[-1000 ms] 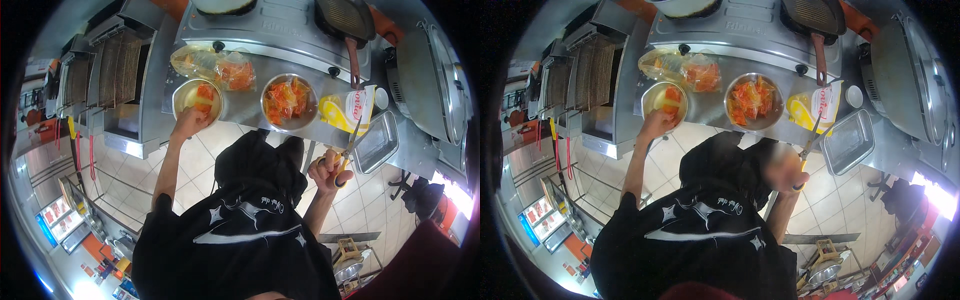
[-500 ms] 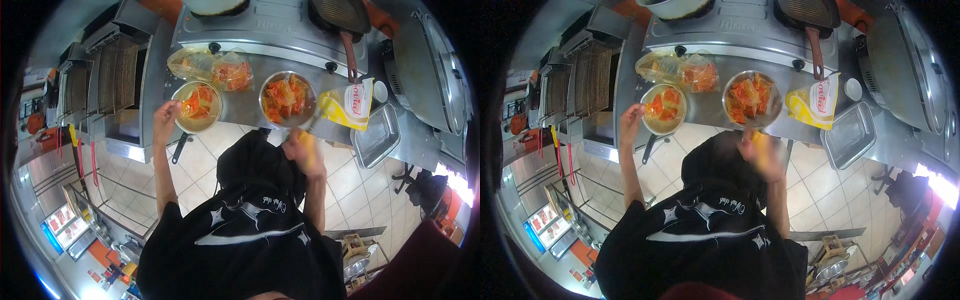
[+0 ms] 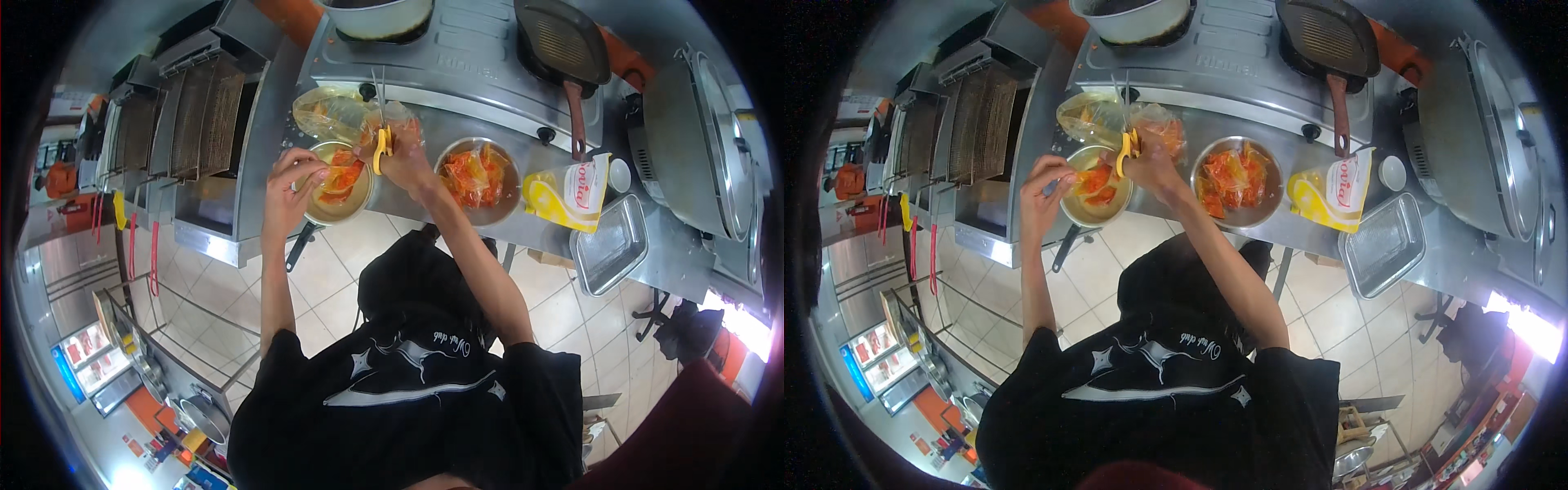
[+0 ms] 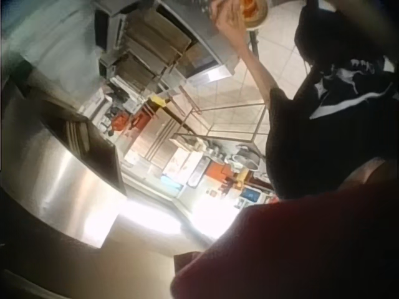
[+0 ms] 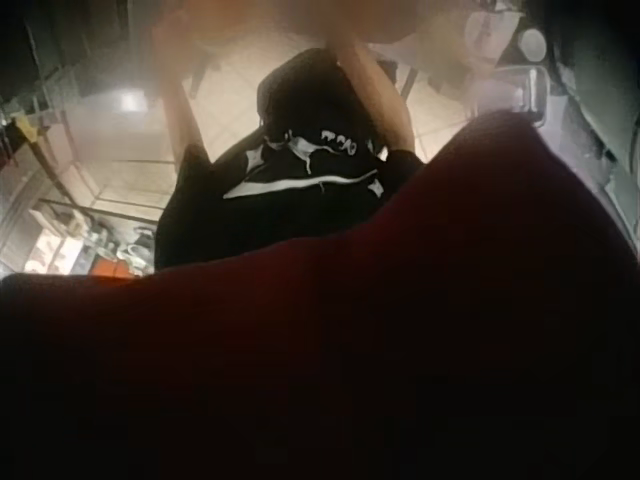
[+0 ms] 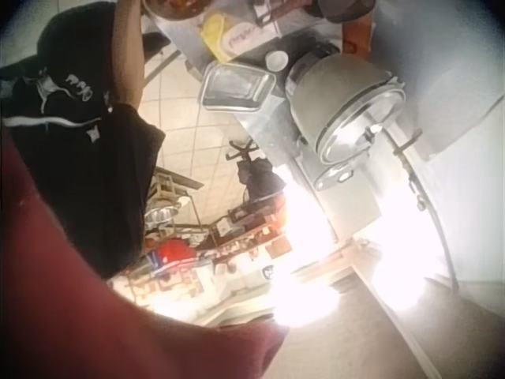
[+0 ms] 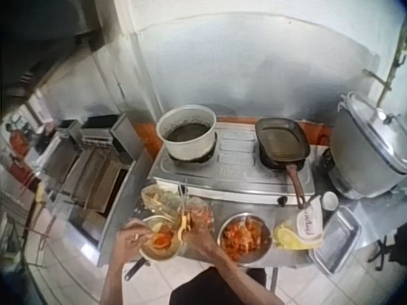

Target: The person cuts open plastic bags of food items using shears and places the food into a metal bowl, then carries the bowl to a counter and organizes packaging materials and labels while holding a handheld electronic device.

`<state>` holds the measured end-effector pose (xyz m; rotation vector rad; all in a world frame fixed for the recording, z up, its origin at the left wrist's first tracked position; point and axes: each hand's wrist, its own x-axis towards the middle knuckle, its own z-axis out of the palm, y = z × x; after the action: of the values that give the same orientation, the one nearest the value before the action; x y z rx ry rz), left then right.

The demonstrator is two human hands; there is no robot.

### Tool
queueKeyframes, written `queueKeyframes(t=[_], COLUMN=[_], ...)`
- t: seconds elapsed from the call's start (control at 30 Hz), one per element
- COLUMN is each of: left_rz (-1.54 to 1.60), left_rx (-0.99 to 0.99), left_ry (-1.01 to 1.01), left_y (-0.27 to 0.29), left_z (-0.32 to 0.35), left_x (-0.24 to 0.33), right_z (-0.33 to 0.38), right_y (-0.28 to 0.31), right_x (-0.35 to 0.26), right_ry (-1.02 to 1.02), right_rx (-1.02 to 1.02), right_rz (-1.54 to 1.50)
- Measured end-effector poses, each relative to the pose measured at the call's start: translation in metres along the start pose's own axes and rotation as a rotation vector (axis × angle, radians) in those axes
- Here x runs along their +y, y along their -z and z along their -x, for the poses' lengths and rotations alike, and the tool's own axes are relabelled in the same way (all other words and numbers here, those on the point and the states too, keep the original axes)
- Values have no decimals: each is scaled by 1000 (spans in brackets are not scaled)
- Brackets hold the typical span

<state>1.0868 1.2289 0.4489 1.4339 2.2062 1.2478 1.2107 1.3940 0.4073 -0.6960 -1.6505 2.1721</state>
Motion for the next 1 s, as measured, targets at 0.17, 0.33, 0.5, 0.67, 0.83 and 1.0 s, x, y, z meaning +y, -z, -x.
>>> queueKeyframes(t=[0.17,0.33,0.5,0.67,0.83,1.0], left_rz=[3,408,787,618,618,514], left_rx=[90,79,213,108,202,275], left_ry=[168,582,688,621,476,387], left_y=[-10,-53,-76,-82,-88,-86], left_z=[14,22,11,8,1,-7], left_x=[-5,-24,-18,-27,-21,-6], right_z=[-5,-6,-3,12,22,30], right_y=[-2,4,23,25,33,36], right_x=[10,19,28,12,23,24], right_ry=[88,117,187,180,30,9], right_rx=[16,165,206,185,325,358], right_rz=[-145,38,155,-41,-60,-305])
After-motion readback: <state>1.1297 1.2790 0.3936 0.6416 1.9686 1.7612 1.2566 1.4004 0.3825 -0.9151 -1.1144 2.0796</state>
